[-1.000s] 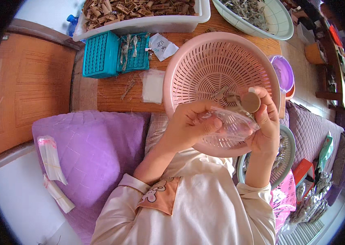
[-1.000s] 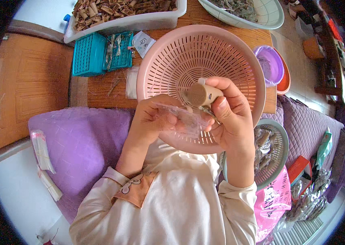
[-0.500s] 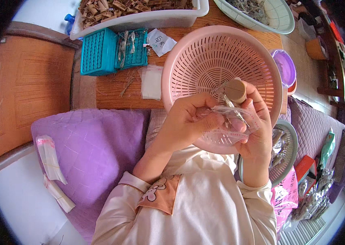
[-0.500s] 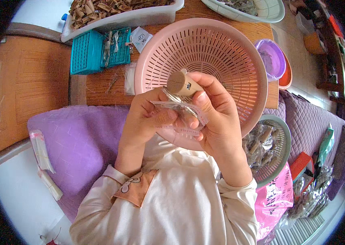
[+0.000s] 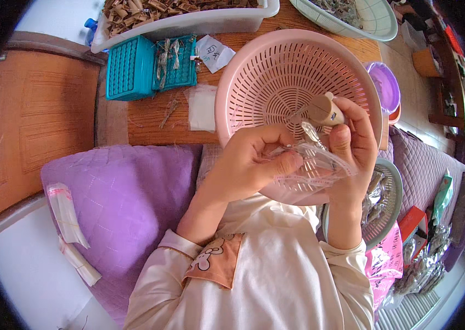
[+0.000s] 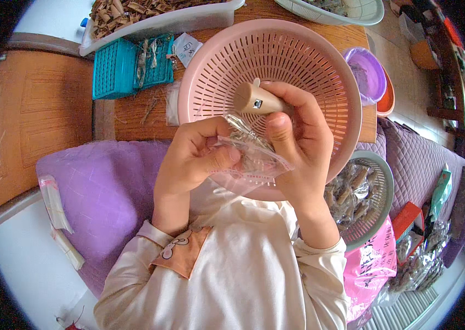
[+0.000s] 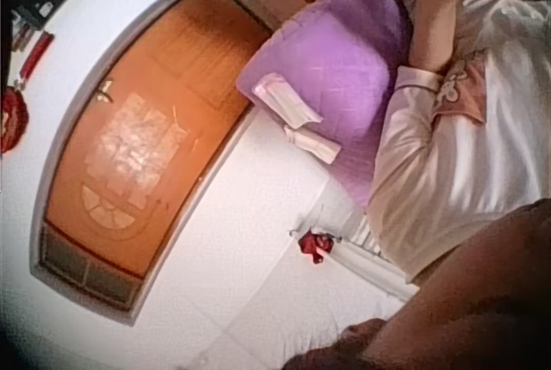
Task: The person packs small rolled items into individual plastic bags, seals the bags by hand, and places them into a basket. The person then gathers the packaged items into a larger plastic bag.
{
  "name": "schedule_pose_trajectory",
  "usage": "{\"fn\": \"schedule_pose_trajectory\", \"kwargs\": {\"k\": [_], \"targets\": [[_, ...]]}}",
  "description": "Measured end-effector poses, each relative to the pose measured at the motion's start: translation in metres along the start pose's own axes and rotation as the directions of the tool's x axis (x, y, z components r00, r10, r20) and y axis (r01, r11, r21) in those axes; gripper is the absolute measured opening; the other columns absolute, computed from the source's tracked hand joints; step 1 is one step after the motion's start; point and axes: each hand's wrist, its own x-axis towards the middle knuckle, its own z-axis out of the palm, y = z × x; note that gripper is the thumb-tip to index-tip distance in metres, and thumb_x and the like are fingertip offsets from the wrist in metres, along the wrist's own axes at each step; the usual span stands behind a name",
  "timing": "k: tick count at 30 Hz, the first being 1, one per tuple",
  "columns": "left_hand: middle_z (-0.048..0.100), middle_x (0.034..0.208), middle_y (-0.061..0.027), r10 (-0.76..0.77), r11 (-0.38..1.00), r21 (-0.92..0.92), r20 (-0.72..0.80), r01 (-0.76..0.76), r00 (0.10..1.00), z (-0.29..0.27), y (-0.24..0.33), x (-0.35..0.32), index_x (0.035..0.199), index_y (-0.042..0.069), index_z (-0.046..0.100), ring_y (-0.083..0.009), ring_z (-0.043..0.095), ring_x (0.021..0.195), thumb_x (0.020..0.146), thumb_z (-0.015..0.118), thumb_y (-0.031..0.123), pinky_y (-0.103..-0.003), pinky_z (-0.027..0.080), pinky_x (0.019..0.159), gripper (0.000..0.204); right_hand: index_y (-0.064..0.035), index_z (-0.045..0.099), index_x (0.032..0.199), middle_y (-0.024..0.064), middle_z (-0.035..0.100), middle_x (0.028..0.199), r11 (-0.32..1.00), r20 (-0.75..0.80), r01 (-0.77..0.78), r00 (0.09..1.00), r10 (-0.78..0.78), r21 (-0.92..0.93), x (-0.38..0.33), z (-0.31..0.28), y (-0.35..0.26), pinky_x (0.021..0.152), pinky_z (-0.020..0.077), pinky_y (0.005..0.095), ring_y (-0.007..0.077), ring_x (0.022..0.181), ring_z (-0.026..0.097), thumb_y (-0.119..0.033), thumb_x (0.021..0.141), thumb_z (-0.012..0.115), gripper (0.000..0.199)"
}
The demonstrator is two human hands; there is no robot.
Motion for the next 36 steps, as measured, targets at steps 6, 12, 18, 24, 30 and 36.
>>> {"fn": "schedule_pose_trajectory", "kwargs": {"k": [6,12,18,24,30,36], "targets": [[0.054,0.079,-0.0024,0.055,0.998,-0.045,0.053,-0.052,0.997,-0.006,0.0,-0.003,0.084,-0.003,0.052,-0.0076,0.053,0.074,0.079,0.06,0.008,-0.023,0.046,0.065,0.014,0.0021,0.044,0.113,0.0047,0.052,0.091,0.998,0.032,-0.022,0.999,0.024,-0.066,-0.004,-0.003,0.004,0.065,0.039,0.0159,0.0045,0.074,0.046,-0.025,0.09,0.042,0.035],[0.055,0.08,-0.0036,0.091,0.992,-0.094,0.08,-0.084,0.993,-0.008,0.0,-0.003,0.088,-0.003,0.053,-0.0099,0.055,0.076,0.079,0.059,0.007,-0.024,0.048,0.067,0.015,-0.0007,0.038,0.12,0.0049,0.05,0.097,0.966,0.146,-0.226,0.967,0.208,0.124,-0.006,0.0,-0.006,0.066,0.0396,0.0164,0.0059,0.079,0.048,-0.035,0.089,0.04,0.046],[0.055,0.081,-0.0038,0.197,0.98,-0.013,-0.023,-0.197,0.98,-0.005,-0.009,-0.002,0.09,-0.003,0.053,-0.0097,0.055,0.076,0.078,0.06,0.006,-0.024,0.048,0.065,0.017,0.0011,0.035,0.121,0.0088,0.048,0.108,0.953,0.378,-0.256,0.908,0.179,0.163,-0.002,-0.012,-0.004,0.076,0.0439,0.0221,0.0114,0.091,0.051,-0.021,0.077,0.063,0.057],[0.056,0.08,-0.0049,0.001,0.998,-0.056,0.064,0.002,0.998,-0.01,0.004,-0.008,0.09,-0.003,0.053,-0.0098,0.057,0.07,0.078,0.061,0.008,-0.022,0.049,0.06,0.019,0.0039,0.038,0.116,0.0114,0.049,0.108,0.987,0.218,-0.158,0.963,0.157,-0.014,-0.001,-0.022,-0.004,0.079,0.0446,0.024,0.0132,0.095,0.052,-0.006,0.073,0.066,0.053],[0.056,0.075,-0.0052,0.041,0.998,-0.048,0.116,-0.036,0.992,-0.011,0.004,-0.008,0.088,-0.003,0.053,-0.0096,0.058,0.068,0.078,0.061,0.011,-0.022,0.047,0.059,0.019,0.0006,0.041,0.114,0.0089,0.057,0.086,0.943,0.089,-0.323,0.94,0.329,-0.078,-0.007,-0.013,-0.017,0.066,0.0452,0.0194,0.0088,0.079,0.055,-0.004,0.077,0.06,0.041],[0.056,0.075,-0.0053,0.029,0.997,-0.076,0.075,-0.023,0.997,-0.015,-0.002,-0.009,0.086,-0.003,0.053,-0.0097,0.057,0.067,0.079,0.06,0.01,-0.022,0.047,0.06,0.016,0.0008,0.044,0.11,0.0071,0.056,0.082,0.959,0.104,-0.253,0.958,0.266,-0.126,-0.011,-0.008,-0.013,0.065,0.0439,0.0187,0.0079,0.077,0.054,-0.001,0.084,0.046,0.026]]}}
